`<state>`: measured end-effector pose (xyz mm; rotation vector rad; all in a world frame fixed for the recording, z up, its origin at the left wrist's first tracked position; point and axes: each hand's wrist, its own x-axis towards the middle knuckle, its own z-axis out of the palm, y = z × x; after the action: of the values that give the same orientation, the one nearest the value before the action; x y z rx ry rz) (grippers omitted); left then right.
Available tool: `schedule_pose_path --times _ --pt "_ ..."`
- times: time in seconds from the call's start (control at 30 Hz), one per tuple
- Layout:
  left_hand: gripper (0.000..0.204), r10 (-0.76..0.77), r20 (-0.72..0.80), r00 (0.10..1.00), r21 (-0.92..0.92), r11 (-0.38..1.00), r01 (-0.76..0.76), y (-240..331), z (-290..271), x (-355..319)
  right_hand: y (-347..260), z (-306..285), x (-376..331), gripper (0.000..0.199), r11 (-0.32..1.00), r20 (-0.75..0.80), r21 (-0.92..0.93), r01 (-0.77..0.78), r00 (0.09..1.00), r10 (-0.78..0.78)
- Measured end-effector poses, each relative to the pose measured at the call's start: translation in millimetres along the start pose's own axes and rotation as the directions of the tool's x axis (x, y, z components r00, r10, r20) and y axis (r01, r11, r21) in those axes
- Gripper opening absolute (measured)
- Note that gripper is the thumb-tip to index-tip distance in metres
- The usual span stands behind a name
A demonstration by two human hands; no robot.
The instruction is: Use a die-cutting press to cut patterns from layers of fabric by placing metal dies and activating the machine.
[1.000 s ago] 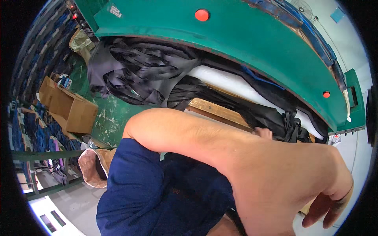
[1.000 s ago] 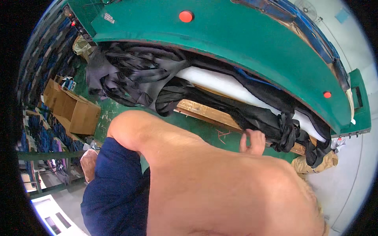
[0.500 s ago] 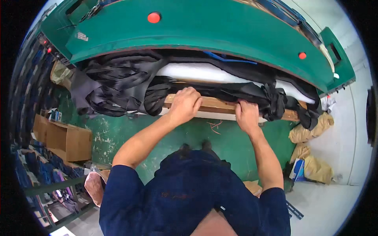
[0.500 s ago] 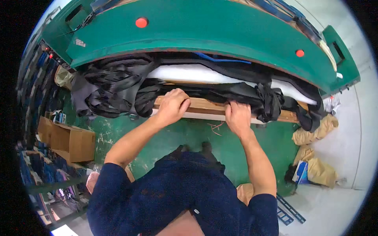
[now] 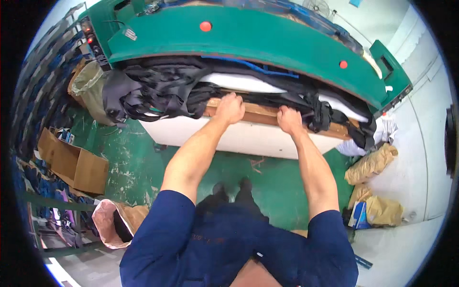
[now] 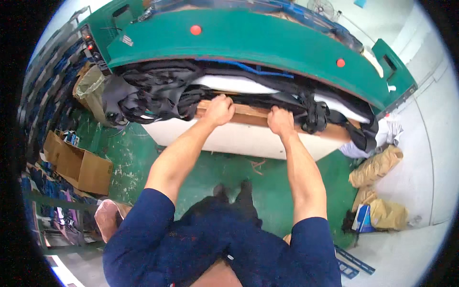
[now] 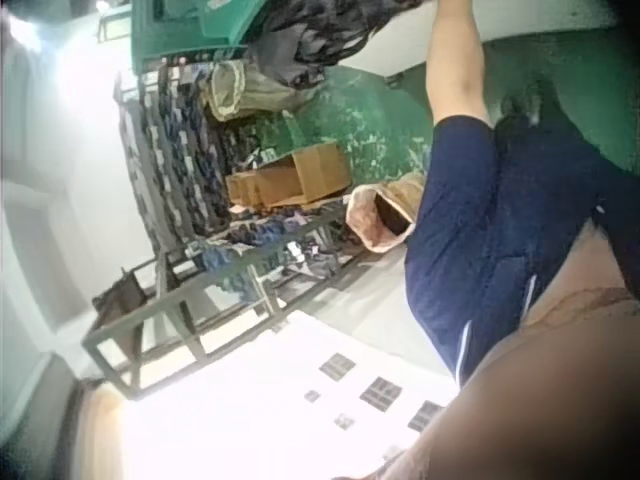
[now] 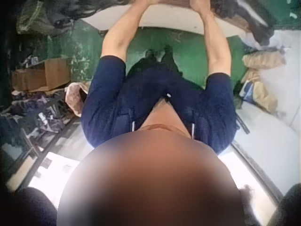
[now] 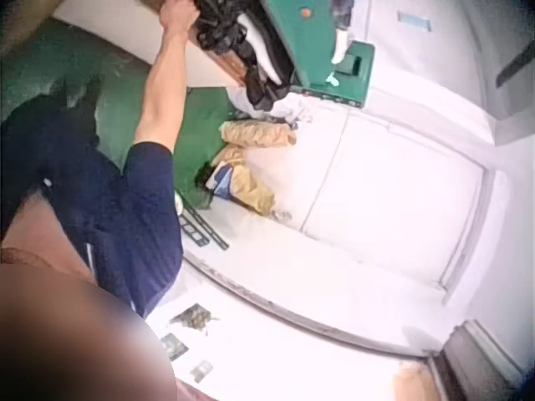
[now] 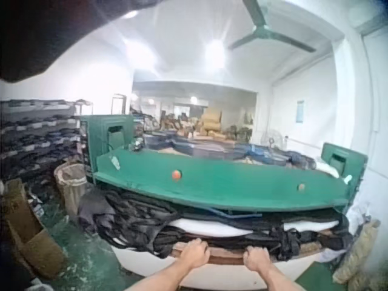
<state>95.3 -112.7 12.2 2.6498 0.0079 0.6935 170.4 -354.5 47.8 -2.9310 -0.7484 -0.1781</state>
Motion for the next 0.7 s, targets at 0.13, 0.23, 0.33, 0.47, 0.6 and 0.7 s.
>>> schedule_pose_path --times 0.13,0.23,0.33,0.47,0.6,0.7 --pt "0.025 -0.012 0.009 1.0 0.021 1.0 0.012 12.1 -6.5 -15.2 -3.7 -7.2 -16.8 0.036 0.998 0.015 0.045 -0.043 0.999 0.042" --pt "0.024 0.018 -0.074 0.997 0.016 1.0 -0.016 20.9 -12.2 -25.0 -2.8 -6.5 -30.5 0.036 0.998 0.002 0.037 -0.049 0.999 0.049" --pt "0.024 0.038 -0.069 0.997 0.008 0.999 -0.038 23.0 -14.4 -39.1 -5.7 -5.7 -44.5 0.034 1.0 -0.058 0.029 -0.001 0.998 0.003" --pt "0.022 0.055 -0.059 0.997 0.008 0.998 -0.055 33.0 -21.7 -55.5 0.6 1.2 -64.6 0.029 0.999 -0.153 0.02 0.04 0.988 -0.037" --pt "0.021 0.067 -0.016 0.998 -0.011 0.998 -0.067 52.3 -38.4 -85.6 -4.1 -8.6 -102.8 0.025 0.996 -0.157 0.049 0.071 0.986 -0.063" --pt "0.018 0.1 -0.072 0.992 -0.056 0.993 -0.104 63.0 -45.3 -110.4 -3.8 -13.5 -132.3 0.018 0.986 -0.234 0.046 0.163 0.961 -0.148"
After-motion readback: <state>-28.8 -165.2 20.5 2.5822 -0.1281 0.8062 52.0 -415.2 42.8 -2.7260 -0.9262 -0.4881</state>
